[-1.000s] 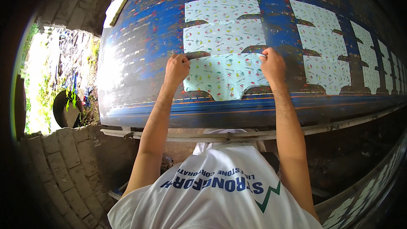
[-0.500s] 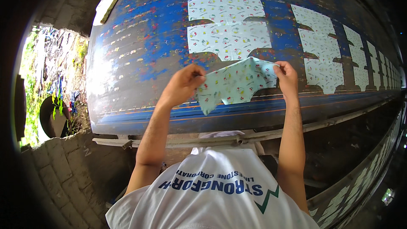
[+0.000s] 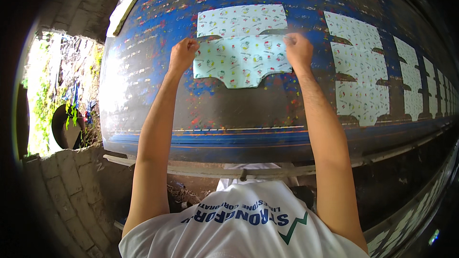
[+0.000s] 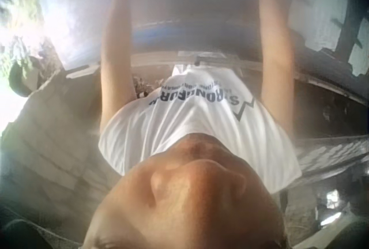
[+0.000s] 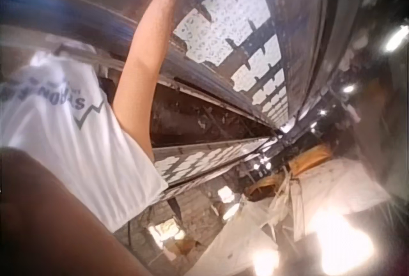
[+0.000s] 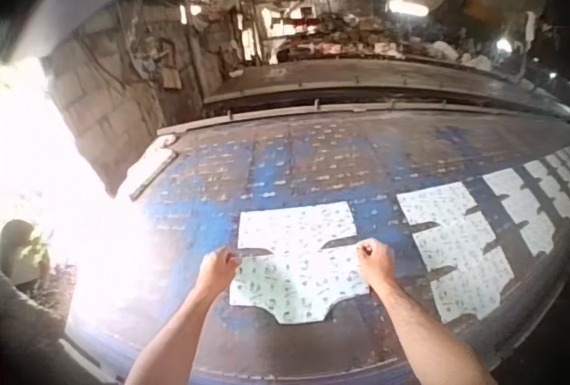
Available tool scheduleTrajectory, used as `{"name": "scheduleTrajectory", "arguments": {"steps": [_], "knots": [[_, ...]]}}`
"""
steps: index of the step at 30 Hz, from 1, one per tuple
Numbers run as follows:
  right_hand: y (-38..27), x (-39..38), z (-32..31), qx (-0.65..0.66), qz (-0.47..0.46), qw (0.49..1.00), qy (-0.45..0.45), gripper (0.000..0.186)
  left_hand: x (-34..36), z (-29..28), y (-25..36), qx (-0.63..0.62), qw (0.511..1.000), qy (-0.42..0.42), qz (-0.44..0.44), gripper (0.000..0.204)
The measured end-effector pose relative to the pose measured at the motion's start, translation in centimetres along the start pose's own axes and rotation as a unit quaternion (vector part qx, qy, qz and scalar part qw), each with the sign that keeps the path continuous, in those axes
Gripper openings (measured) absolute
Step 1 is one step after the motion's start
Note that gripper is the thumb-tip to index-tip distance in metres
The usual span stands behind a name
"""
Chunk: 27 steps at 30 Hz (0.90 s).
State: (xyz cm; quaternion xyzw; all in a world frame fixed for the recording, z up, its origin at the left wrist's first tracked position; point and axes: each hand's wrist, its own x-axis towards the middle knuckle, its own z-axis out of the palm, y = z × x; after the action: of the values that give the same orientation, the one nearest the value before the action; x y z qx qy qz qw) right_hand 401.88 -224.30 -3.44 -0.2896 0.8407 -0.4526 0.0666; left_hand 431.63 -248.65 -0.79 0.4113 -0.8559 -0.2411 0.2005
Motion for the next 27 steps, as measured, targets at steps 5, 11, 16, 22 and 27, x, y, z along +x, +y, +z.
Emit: {"name": "scheduleTrajectory", "arguments": {"steps": [5,11,16,22,27], "knots": [[0.7,1.6,1.0,-0.052,-0.021,0.997,-0.058,0.024,1.4,1.8,-0.6,0.047,0.995,-0.04,-0.074,0.019],[1.0,2.7,0.6,-0.123,-0.062,0.982,-0.127,0.019,1.6,2.1,-0.2,0.121,0.99,-0.028,-0.066,0.018],[0.5,3.3,0.1,-0.117,-0.039,0.981,-0.153,0.017,1.6,1.7,0.9,0.195,0.973,-0.068,-0.107,0.024],[0.4,2.7,0.3,-0.102,-0.066,0.983,-0.141,0.012,0.7,2.4,2.7,0.202,0.974,-0.04,-0.098,0.023],[1.3,1.4,0.6,-0.082,-0.107,0.987,-0.087,0.011,1.2,2.1,2.6,0.211,0.969,-0.073,-0.1,0.024]]}}
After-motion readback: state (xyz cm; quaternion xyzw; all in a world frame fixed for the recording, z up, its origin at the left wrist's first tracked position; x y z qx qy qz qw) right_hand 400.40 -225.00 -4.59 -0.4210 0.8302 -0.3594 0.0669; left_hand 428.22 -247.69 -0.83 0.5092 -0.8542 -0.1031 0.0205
